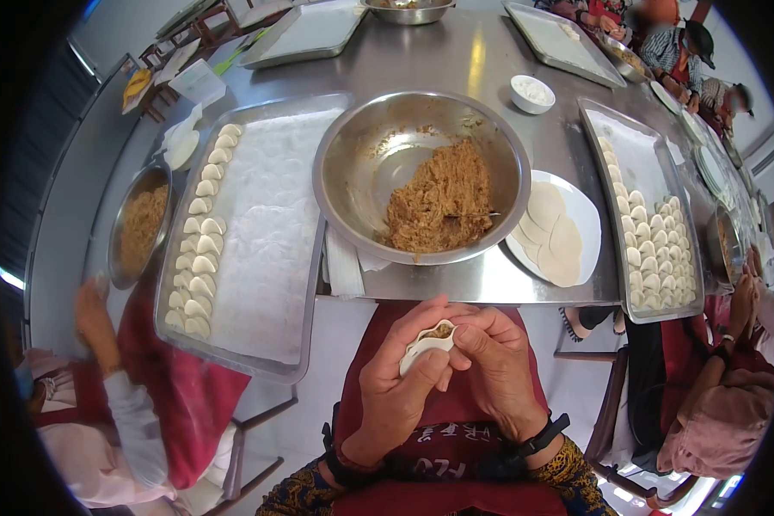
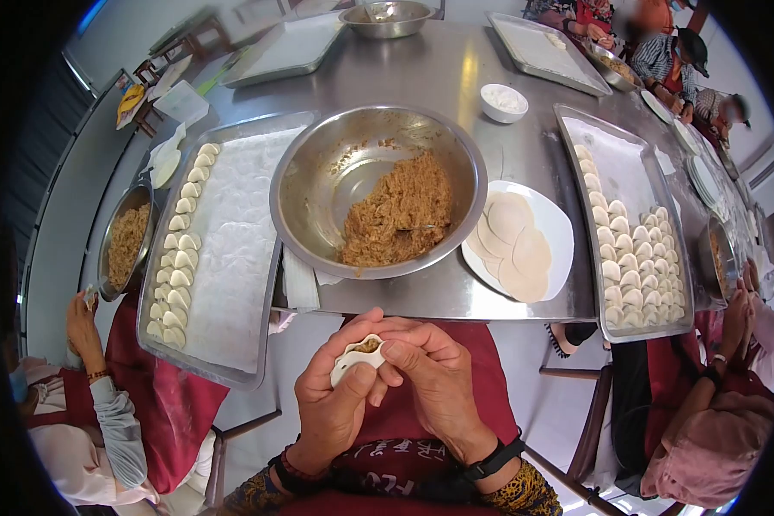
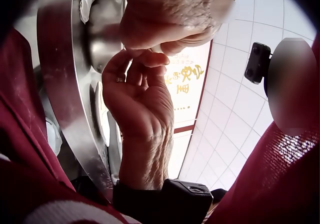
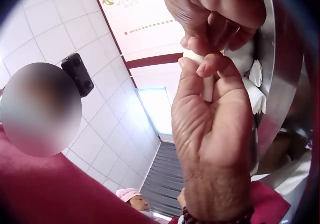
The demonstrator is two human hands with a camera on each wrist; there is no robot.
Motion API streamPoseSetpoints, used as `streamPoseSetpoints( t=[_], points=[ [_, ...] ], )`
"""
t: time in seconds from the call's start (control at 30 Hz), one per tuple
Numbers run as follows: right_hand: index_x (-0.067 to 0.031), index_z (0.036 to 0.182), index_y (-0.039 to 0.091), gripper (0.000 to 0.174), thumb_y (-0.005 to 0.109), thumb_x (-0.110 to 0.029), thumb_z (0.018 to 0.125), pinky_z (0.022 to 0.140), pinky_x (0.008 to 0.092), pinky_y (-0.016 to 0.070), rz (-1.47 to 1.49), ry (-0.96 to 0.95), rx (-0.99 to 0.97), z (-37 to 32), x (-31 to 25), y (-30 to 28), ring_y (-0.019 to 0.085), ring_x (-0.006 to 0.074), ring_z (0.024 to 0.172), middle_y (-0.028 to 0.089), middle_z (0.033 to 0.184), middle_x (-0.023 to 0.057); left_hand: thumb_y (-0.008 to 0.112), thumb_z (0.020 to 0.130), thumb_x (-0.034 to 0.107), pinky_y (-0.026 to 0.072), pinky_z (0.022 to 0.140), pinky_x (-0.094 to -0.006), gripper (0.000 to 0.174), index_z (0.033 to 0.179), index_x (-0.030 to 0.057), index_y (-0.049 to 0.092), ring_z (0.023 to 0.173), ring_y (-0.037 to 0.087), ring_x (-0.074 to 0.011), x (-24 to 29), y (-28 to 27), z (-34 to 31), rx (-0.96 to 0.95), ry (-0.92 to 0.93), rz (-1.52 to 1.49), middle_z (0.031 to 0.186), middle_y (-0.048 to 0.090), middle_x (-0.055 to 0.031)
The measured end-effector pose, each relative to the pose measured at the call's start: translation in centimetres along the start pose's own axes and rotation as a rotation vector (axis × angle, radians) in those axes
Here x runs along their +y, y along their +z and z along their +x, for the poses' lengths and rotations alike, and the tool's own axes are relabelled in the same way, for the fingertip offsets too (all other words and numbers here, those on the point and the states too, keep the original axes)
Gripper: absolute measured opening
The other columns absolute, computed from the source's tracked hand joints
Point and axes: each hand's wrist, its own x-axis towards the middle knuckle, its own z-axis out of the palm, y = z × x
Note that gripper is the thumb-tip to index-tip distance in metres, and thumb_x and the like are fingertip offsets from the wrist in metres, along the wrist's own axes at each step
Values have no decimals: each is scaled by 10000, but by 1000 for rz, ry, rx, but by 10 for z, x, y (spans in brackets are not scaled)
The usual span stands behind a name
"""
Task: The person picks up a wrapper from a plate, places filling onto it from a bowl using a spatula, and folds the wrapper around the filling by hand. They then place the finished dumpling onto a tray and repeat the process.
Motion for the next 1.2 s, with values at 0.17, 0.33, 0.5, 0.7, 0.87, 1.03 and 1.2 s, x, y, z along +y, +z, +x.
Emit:
streamPoseSetpoints(
  t=[0.17, 0.33, 0.5, 0.7, 0.87, 1.03, 1.2],
  points=[
    [45, 1008, 629, 97, 597, 4, 927, 552, 347, 595, 21, 30, -29, 2, -1, -4, 540, 135, 659, 629, 1122, 211, 540, 975, 55, 496, 677, -239, 380, 1340, -35, 484, 933, 617, -160, 1, 1, 0, 14, -16, 44, 1437, 434, -218],
    [21, 1032, 625, 126, 613, 28, 907, 608, 332, 597, -118, -30, -100, 4, -4, -14, 592, 151, 734, 587, 1231, 199, 537, 960, -7, 493, 661, -219, 357, 1313, -47, 515, 897, 627, -123, 1, 3, 2, 3, 6, 125, 1382, 475, -158],
    [-6, 1032, 634, 159, 660, 12, 876, 817, 304, 559, -502, -173, -117, 6, -7, -24, 610, 180, 1033, 522, 1361, 170, 568, 943, -9, 496, 660, -206, 376, 1315, -36, 521, 903, 642, -127, 2, -8, -1, -59, -114, 174, 1306, 547, -156],
    [-25, 1038, 687, 190, 699, -14, 849, 970, 321, 478, -386, 65, -27, 2, -23, -14, 558, 180, 1147, 498, 1405, 153, 575, 943, -2, 496, 645, -211, 550, 1453, -2, 368, 883, 649, -137, 14, 2, 3, -58, -246, 146, 1214, 607, -145],
    [-26, 1072, 673, 214, 681, -2, 860, 988, 330, 467, -339, 82, -118, 1, -15, -32, 567, 183, 1153, 500, 1406, 157, 578, 947, 8, 497, 644, -215, 602, 1486, 5, 309, 889, 649, -140, 10, -2, 2, -131, -264, 126, 1218, 599, -151],
    [-26, 1000, 670, 128, 662, 2, 875, 1001, 331, 453, -355, -64, -92, -2, -11, -22, 557, 198, 1183, 517, 1387, 163, 566, 951, 4, 485, 655, -204, 553, 1463, 0, 356, 823, 617, -99, 3, -5, -2, -112, -229, 62, 1134, 629, -131],
    [-32, 987, 668, 125, 681, -12, 865, 1013, 342, 443, -435, -88, -69, -1, -13, -20, 521, 215, 1238, 549, 1352, 167, 571, 952, 11, 482, 654, -201, 527, 1447, 2, 390, 806, 605, -84, 8, -5, -1, -115, -233, 127, 1116, 633, -121]
  ],
)
